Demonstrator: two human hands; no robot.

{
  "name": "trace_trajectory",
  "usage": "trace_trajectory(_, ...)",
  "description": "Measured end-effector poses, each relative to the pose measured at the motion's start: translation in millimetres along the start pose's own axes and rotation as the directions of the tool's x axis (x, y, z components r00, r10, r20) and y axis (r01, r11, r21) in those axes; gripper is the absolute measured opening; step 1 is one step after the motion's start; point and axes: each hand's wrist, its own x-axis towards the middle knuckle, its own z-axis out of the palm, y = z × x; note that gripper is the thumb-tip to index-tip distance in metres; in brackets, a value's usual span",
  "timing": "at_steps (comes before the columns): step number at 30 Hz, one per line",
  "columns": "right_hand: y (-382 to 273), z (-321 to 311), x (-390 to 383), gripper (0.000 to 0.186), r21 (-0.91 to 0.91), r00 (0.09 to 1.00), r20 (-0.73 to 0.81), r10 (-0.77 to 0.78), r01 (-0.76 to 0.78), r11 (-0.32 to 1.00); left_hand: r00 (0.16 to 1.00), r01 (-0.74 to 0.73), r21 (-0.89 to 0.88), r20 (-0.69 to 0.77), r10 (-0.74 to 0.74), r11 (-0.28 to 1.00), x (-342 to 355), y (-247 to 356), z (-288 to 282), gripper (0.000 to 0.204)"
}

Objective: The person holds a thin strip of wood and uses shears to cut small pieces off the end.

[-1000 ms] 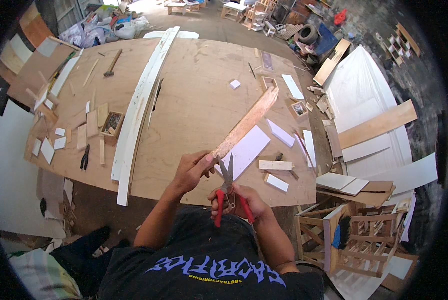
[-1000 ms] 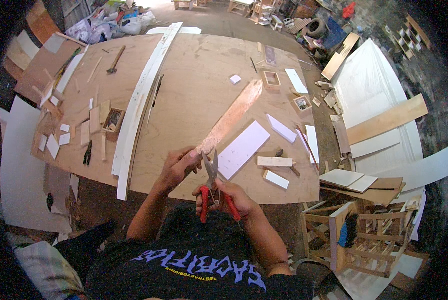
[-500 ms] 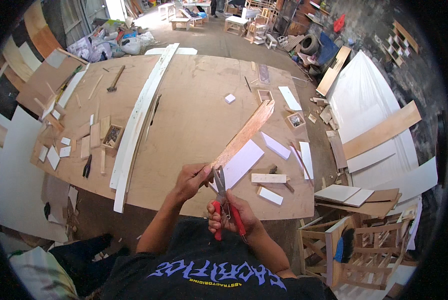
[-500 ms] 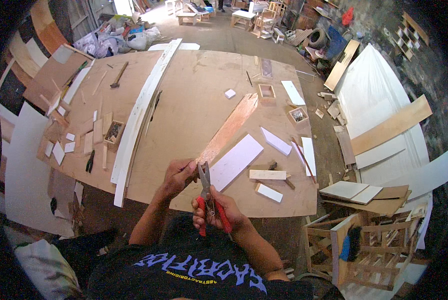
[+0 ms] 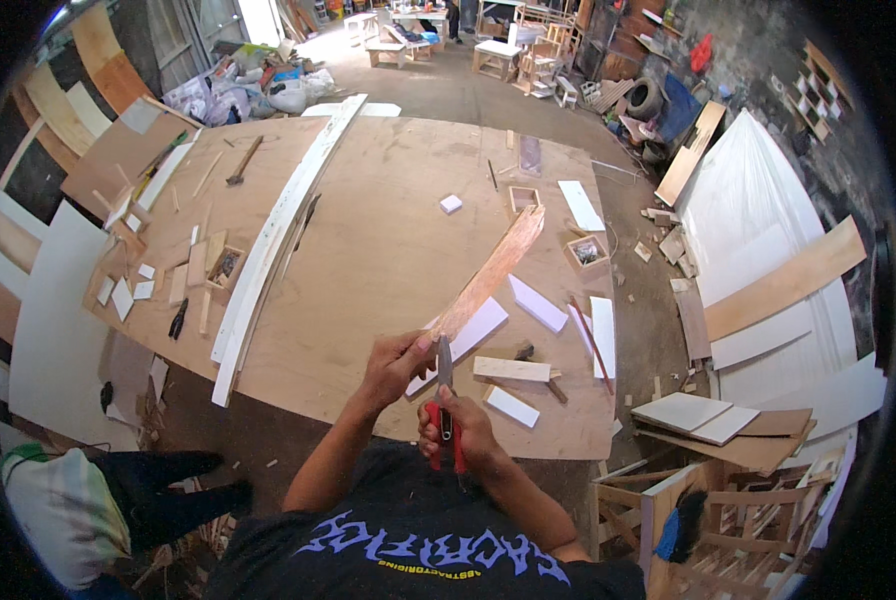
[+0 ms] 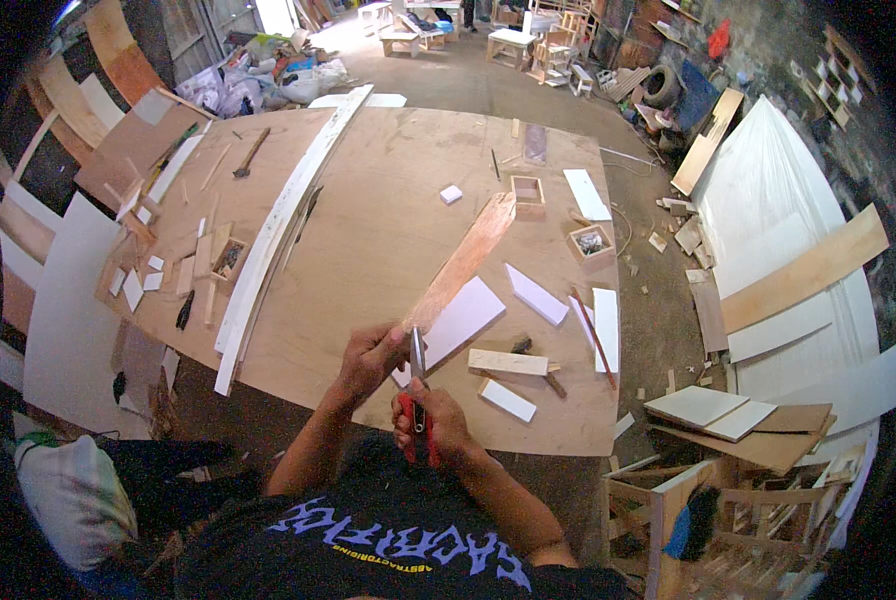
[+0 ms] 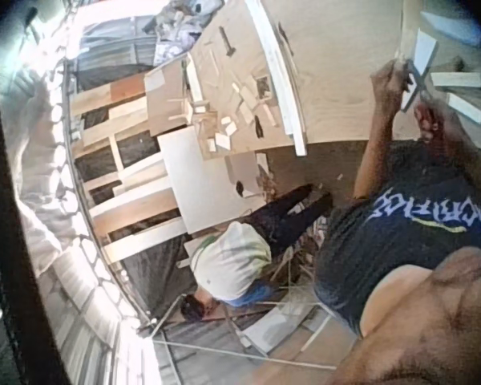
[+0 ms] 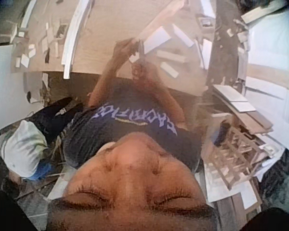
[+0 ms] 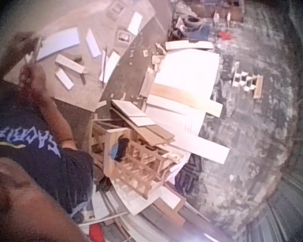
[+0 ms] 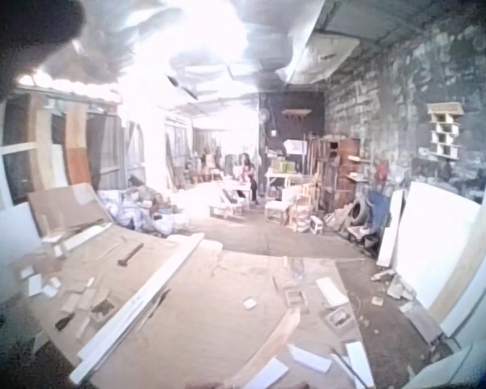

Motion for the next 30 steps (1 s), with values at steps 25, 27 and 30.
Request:
trace_trajectory(25,-0.5,-2.1,0.8,0.073,0.211,0.836,0.537,0.110,-0.260,0.942,0.996,0.057,-0.347,-0.043,-0.077,0.936,-42.3,33.9,-13.2,0.044)
trace_trajectory(27,5.7,12.4,6.7,0.074,0.267,0.830,0.550,0.093,-0.281,0.922,0.997,0.067,-0.384,-0.004,-0.074,0.921,-42.3,29.4,-29.7,0.042)
trace_trajectory(30,18.8,35.6,18.1,0.075,0.276,0.864,0.498,0.071,-0.235,0.932,0.999,0.047,-0.347,0.035,-0.037,0.937,-40.2,23.6,-55.2,0.043)
